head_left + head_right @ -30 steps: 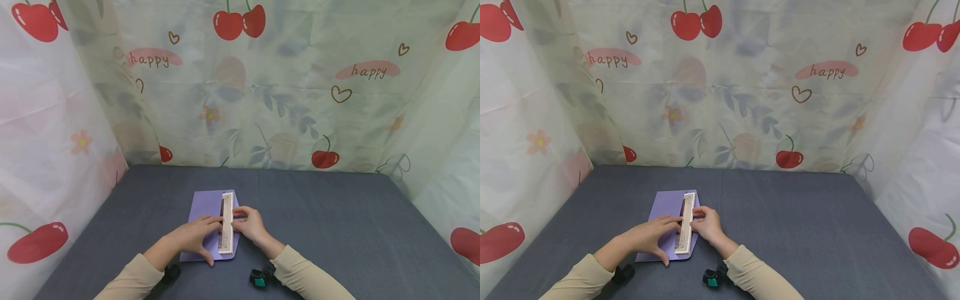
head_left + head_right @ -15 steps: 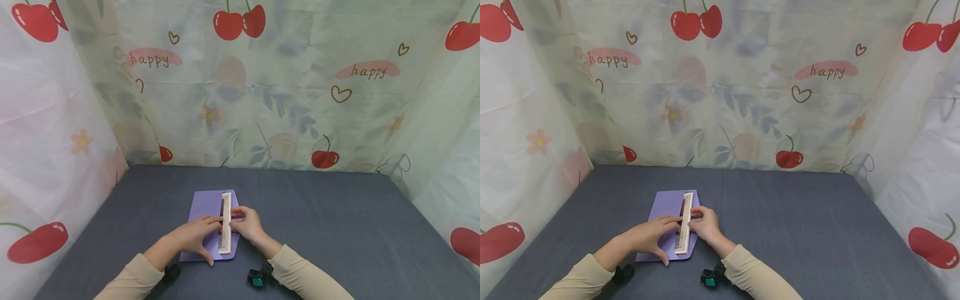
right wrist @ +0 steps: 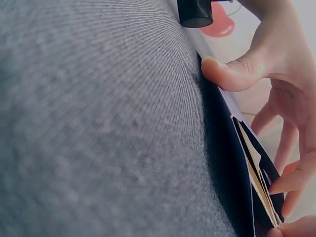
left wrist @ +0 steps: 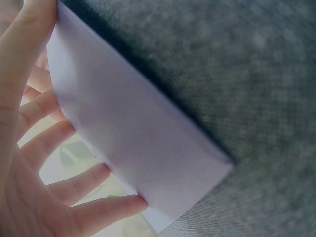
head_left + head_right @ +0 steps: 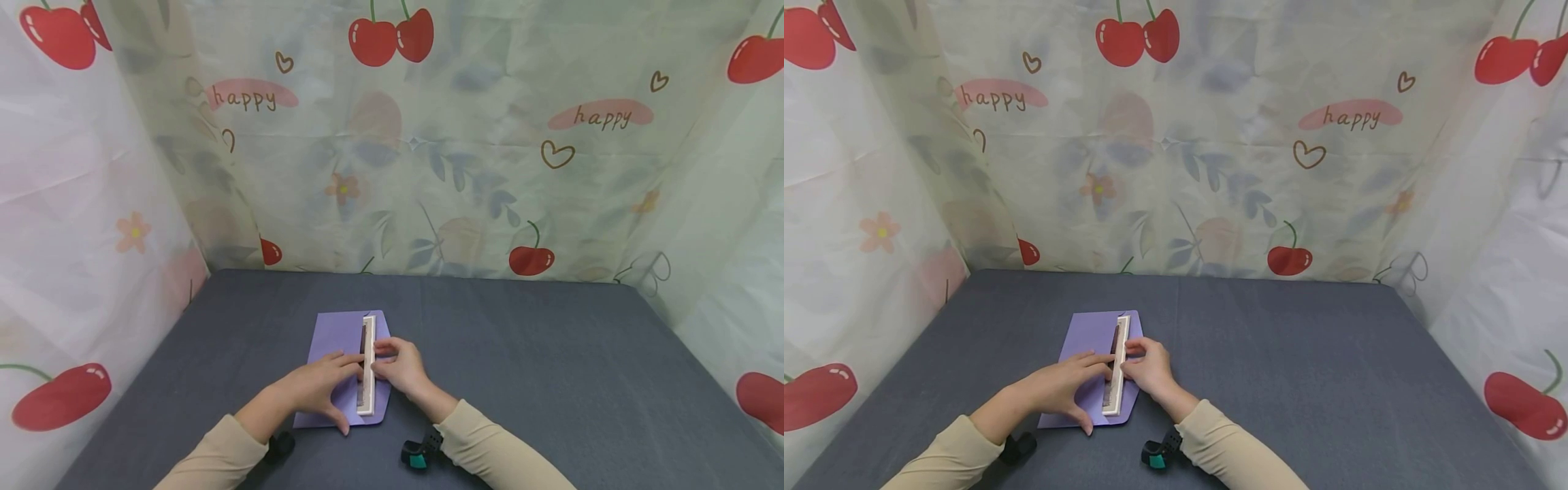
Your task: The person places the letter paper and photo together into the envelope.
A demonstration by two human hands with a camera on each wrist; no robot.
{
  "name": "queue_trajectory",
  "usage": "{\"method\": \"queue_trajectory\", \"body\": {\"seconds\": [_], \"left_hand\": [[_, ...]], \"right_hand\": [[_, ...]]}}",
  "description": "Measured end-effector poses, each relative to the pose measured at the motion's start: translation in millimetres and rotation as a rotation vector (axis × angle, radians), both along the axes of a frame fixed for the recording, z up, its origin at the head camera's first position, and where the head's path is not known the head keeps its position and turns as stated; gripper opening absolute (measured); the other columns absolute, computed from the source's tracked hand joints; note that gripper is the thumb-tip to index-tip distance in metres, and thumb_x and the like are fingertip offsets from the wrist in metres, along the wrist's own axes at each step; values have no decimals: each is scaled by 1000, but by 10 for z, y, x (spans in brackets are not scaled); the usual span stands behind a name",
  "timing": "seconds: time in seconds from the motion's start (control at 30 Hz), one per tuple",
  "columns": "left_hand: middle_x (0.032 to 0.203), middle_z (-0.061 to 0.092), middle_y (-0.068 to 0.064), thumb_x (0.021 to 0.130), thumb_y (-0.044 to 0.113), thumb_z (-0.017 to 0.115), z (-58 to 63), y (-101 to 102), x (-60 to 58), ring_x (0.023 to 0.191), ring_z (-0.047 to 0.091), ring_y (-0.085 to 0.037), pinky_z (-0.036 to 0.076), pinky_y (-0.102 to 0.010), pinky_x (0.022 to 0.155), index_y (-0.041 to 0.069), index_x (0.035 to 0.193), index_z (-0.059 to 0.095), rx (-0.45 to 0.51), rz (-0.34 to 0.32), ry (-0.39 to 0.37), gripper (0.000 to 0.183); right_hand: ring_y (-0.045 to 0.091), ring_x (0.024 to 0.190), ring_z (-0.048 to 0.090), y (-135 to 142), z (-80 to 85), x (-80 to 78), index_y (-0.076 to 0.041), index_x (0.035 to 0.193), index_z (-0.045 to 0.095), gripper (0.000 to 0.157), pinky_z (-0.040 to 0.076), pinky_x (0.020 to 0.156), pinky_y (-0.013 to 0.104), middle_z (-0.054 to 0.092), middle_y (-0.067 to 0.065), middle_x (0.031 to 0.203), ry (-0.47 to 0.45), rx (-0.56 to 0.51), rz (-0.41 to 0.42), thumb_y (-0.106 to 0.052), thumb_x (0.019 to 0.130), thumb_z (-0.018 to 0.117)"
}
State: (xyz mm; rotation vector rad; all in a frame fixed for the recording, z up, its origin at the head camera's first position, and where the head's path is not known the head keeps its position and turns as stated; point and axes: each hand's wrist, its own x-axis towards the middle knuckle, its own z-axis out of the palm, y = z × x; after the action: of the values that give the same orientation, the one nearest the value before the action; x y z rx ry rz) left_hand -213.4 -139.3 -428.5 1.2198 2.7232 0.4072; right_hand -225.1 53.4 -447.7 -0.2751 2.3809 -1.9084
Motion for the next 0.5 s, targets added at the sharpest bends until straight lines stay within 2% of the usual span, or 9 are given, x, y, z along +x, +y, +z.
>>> {"method": "queue_trajectory", "body": {"seconds": [0.17,0.5], "left_hand": [[143,44,-9,55,54,80,10,5,8,127,43,-41,41,-52,100,17,113,52,0,3,-4,75],[143,45,-10,55,54,81,25,8,14,126,44,-39,42,-51,99,17,113,53,-7,3,0,75]], "right_hand": [[35,84,68,-17,55,24,16,111,55,37,58,66,36,61,34,104,-1,4,7,14,74,60],[24,81,69,-27,-87,-58,10,112,58,39,58,65,29,63,28,105,-27,-18,4,9,74,63]]}}
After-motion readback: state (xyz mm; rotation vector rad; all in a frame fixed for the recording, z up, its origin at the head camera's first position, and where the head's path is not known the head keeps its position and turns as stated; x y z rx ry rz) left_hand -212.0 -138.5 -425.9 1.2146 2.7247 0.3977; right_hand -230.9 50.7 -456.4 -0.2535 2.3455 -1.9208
